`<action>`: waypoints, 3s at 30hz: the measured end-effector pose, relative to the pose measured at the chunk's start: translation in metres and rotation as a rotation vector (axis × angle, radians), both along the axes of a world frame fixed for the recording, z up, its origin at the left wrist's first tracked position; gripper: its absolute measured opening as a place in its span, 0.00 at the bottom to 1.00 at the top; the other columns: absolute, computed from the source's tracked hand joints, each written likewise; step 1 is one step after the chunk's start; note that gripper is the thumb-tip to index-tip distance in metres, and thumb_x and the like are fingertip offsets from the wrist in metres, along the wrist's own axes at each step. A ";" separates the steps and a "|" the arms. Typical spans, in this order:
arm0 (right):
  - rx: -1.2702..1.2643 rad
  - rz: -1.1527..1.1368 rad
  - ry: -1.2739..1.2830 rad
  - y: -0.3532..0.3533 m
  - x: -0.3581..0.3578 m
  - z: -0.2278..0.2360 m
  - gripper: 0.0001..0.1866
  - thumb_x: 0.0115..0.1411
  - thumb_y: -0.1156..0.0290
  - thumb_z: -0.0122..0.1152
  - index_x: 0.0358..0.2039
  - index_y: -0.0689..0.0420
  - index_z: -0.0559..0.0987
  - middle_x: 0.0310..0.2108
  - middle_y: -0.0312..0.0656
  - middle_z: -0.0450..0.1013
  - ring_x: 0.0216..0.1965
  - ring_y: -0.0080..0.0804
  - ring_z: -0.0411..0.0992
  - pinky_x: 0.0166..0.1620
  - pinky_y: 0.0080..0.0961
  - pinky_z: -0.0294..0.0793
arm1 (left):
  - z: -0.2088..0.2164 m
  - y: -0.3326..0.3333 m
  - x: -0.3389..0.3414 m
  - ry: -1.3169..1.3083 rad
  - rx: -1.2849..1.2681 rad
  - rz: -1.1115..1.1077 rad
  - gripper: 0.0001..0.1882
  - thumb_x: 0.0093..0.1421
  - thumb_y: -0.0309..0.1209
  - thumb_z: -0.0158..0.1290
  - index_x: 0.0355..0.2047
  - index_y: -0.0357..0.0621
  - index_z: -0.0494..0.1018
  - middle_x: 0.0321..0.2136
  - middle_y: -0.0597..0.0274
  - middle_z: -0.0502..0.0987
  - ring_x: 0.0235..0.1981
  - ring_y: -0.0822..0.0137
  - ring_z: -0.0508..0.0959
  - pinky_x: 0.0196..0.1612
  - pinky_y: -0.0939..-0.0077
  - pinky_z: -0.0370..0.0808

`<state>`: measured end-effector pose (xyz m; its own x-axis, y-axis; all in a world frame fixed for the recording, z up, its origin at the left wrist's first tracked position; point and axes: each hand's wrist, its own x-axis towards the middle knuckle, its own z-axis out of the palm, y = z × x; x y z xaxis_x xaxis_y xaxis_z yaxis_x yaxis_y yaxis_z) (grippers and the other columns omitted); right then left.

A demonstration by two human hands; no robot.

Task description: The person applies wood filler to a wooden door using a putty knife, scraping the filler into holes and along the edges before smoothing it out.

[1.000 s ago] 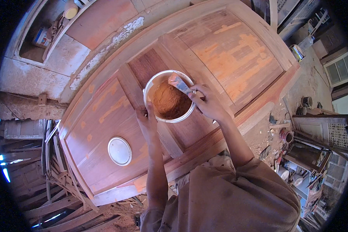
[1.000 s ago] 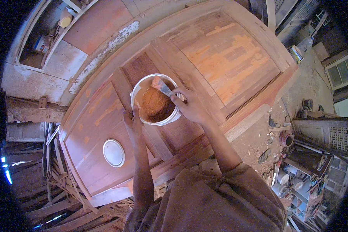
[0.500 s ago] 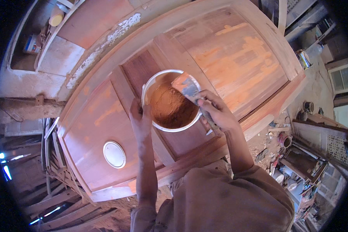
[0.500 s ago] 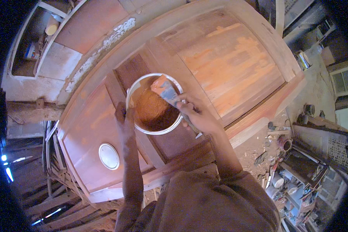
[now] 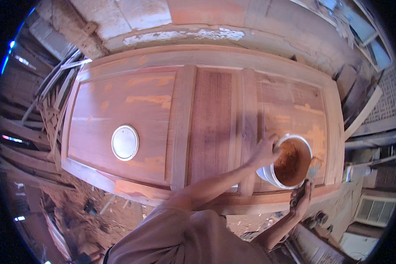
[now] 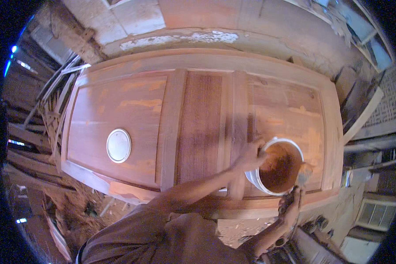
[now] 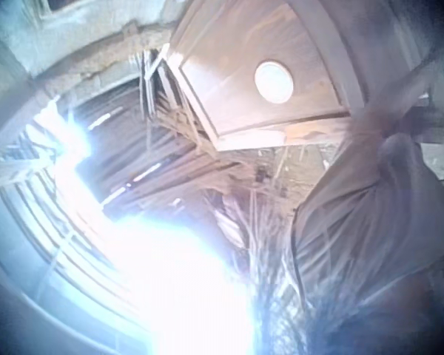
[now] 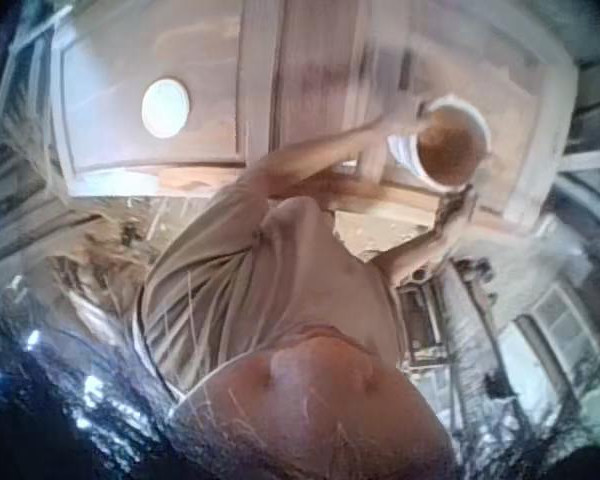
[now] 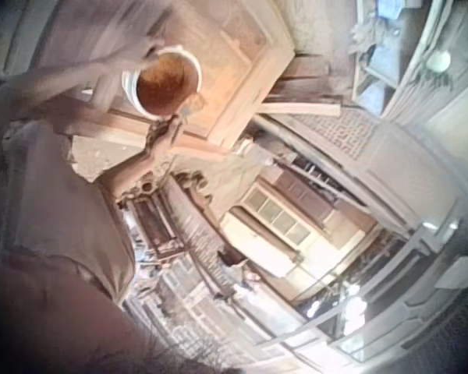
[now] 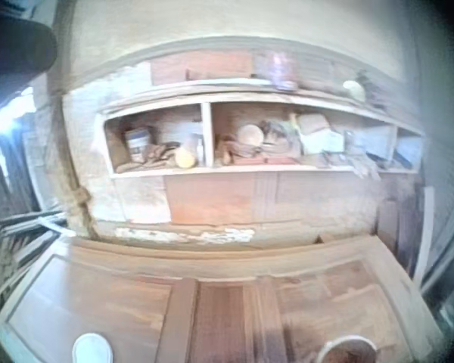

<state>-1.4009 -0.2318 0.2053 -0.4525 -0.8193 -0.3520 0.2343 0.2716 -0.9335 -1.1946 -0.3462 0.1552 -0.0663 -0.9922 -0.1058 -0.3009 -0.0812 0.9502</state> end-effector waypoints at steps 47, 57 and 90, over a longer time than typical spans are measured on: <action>-0.296 0.964 1.470 -0.423 0.538 -0.195 0.20 0.65 0.67 0.47 0.57 0.54 0.71 0.41 0.61 0.75 0.42 0.60 0.74 0.48 0.50 0.73 | -0.153 0.030 0.392 -0.469 -0.097 0.226 0.46 0.58 0.58 0.52 0.61 0.29 0.56 0.62 0.34 0.55 0.68 0.39 0.50 0.66 0.36 0.45; -0.287 1.333 1.370 -0.435 0.484 -0.158 0.19 0.66 0.67 0.47 0.55 0.55 0.74 0.43 0.56 0.77 0.45 0.51 0.75 0.52 0.39 0.72 | -0.153 0.029 0.391 -0.479 -0.130 0.248 0.42 0.60 0.56 0.51 0.58 0.28 0.59 0.61 0.35 0.57 0.67 0.41 0.53 0.65 0.36 0.48; 0.283 1.918 1.770 -0.500 0.558 -0.132 0.19 0.63 0.60 0.46 0.49 0.55 0.76 0.30 0.46 0.78 0.23 0.32 0.74 0.27 0.33 0.73 | -0.162 0.029 0.391 -0.463 -0.150 0.245 0.41 0.60 0.56 0.50 0.57 0.28 0.60 0.61 0.32 0.56 0.67 0.39 0.52 0.66 0.35 0.47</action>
